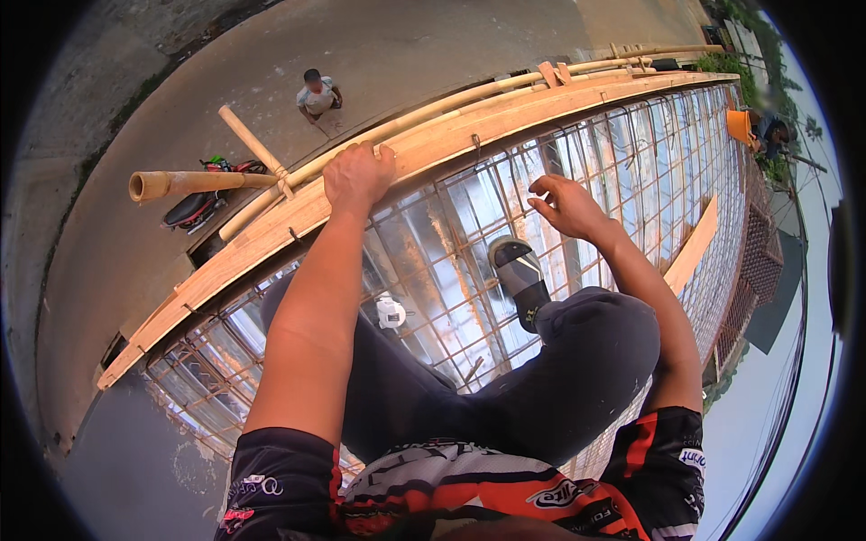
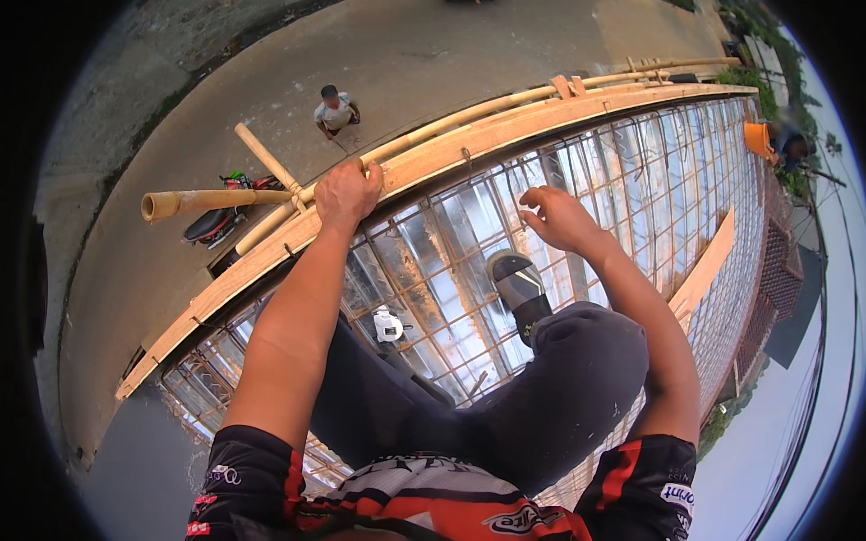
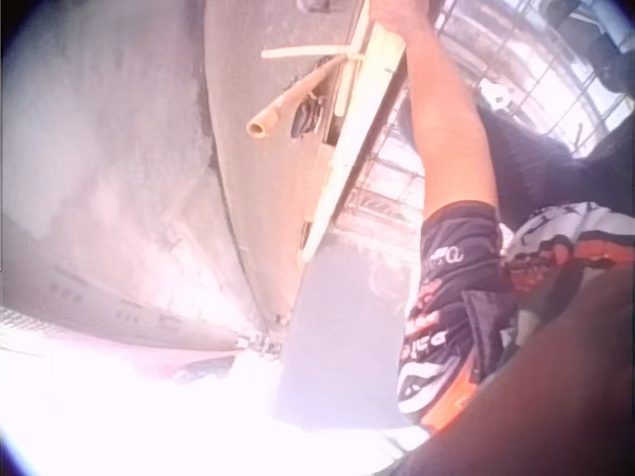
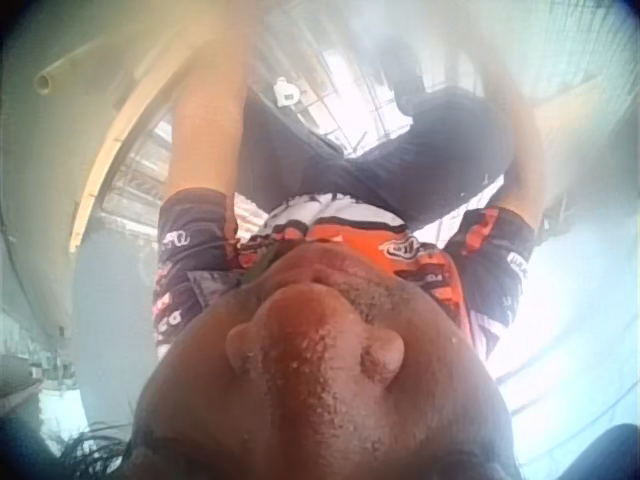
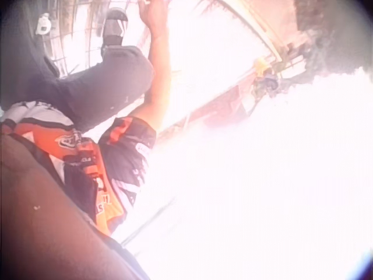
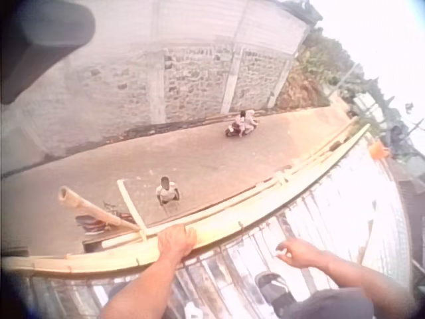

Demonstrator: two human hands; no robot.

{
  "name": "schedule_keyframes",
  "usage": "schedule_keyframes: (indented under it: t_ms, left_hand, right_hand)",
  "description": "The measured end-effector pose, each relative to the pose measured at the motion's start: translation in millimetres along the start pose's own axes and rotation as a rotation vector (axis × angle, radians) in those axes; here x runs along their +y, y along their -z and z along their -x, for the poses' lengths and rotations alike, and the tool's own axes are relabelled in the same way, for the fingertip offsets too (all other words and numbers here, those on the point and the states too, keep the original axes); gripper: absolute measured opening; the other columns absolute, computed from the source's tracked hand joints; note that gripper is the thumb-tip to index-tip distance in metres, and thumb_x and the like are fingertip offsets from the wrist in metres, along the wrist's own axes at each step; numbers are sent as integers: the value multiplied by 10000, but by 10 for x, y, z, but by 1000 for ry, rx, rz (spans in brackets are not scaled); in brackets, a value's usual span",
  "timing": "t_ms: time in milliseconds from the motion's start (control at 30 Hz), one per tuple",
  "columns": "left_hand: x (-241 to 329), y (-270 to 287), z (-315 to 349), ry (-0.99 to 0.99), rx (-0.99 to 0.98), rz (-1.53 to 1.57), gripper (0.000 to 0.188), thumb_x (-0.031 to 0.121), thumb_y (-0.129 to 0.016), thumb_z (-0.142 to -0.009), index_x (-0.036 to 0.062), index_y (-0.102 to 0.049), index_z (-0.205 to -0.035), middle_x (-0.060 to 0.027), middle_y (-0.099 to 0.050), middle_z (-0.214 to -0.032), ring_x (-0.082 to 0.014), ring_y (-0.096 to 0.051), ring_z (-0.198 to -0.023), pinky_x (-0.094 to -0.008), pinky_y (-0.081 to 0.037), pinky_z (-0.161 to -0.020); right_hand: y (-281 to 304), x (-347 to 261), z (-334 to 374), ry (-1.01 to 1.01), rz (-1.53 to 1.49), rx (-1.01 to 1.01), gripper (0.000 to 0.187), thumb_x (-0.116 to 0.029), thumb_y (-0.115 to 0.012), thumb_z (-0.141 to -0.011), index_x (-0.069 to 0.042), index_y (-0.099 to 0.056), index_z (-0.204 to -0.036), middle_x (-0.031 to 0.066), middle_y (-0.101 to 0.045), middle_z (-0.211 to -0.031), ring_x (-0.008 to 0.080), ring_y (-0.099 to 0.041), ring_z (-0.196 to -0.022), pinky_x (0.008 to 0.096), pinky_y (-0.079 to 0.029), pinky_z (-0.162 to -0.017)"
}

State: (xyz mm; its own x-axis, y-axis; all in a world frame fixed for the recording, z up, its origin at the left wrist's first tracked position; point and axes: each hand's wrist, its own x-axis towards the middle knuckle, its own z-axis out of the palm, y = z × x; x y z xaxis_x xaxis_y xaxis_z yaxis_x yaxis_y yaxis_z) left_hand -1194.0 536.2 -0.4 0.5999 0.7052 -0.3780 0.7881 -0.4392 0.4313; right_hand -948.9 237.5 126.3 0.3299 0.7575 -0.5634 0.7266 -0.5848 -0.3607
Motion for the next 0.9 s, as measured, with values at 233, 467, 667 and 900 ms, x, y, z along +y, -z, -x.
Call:
schedule_keyframes:
  t_ms: [233,467,667,900]
  left_hand:
    - [-33,4,29,-49,23,-37,589,512,-485,-1062,41,-835,-1111,-229,-819,-1115,-446,-779,-1069,-534,-587,-986]
    - [-48,-18,67,-74,63,-18,561,522,-544,-1062,39,-828,-1041,-211,-816,-1060,-442,-779,-1011,-540,-599,-929]
    - [-183,-39,122,-110,95,65,475,477,-660,-1077,32,-783,-968,-178,-783,-983,-415,-751,-926,-503,-579,-842]
    - [-833,817,560,-247,332,85,299,311,-752,-1083,24,-782,-1005,-136,-759,-929,-328,-725,-902,-442,-550,-837]
  right_hand:
    - [46,-159,185,-97,-50,-6,325,-268,-755,-1046,8,-790,-1213,203,-810,-1105,352,-799,-988,453,-623,-892]
    - [-761,-263,-755,-185,-256,315,470,-413,-852,-962,-31,-787,-1227,173,-817,-1171,331,-786,-1055,448,-612,-925]
    - [-1284,-310,-1179,-344,-316,514,402,-409,-879,-924,-50,-724,-1022,141,-793,-1009,322,-783,-929,452,-601,-807]
    - [-1450,-284,-1235,-288,-384,658,268,-302,-826,-912,-65,-704,-929,100,-752,-896,318,-756,-812,456,-588,-736]
